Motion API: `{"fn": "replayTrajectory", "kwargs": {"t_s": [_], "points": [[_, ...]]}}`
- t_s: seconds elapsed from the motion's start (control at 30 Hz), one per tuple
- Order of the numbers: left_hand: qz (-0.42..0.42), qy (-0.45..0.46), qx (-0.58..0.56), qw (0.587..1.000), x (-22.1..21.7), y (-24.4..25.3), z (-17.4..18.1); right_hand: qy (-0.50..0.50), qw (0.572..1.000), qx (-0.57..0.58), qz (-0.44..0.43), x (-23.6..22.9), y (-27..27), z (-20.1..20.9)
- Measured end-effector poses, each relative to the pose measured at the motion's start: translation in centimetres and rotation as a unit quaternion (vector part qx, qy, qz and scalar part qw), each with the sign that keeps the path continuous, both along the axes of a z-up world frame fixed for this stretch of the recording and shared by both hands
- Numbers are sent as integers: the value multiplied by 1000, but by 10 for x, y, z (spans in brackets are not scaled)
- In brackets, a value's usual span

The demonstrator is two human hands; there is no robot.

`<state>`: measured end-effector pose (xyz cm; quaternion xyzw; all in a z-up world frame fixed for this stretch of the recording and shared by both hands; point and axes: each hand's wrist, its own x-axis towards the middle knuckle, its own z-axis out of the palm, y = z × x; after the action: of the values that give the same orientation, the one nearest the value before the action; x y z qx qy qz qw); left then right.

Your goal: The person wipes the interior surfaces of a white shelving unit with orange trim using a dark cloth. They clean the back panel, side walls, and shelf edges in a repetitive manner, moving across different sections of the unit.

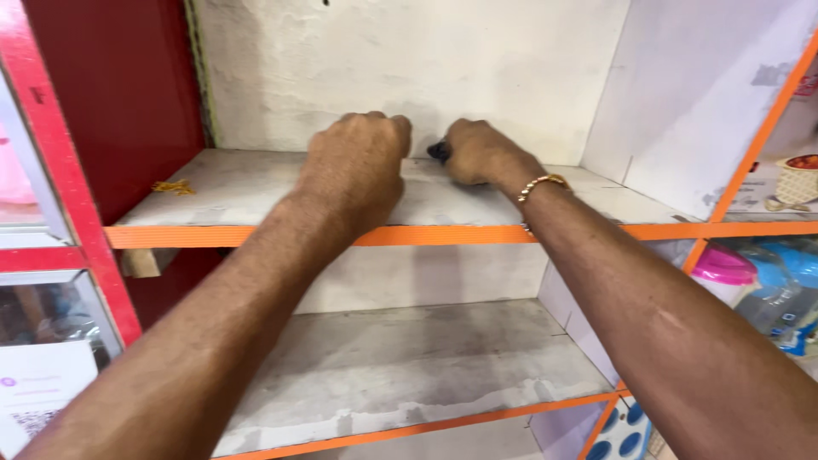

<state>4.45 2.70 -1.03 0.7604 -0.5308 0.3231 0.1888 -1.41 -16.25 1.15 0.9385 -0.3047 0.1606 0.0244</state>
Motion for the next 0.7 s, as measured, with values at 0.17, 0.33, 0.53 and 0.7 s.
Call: {"fn": "replayTrajectory", "kwargs": {"t_s": [0.17, 0.33, 0.53, 0.7], "points": [[222, 46, 205, 952, 26, 44, 25, -5, 991, 15, 136, 40, 55, -3], [361, 106, 308, 874, 48, 80, 39, -20, 959, 67, 275, 85, 119, -2], [345, 19, 322, 882, 48, 98, 29, -33, 946, 66, 315, 103, 154, 5], [335, -47, 301, 892, 42, 107, 29, -34, 952, 41, 300, 112, 163, 6]]}}
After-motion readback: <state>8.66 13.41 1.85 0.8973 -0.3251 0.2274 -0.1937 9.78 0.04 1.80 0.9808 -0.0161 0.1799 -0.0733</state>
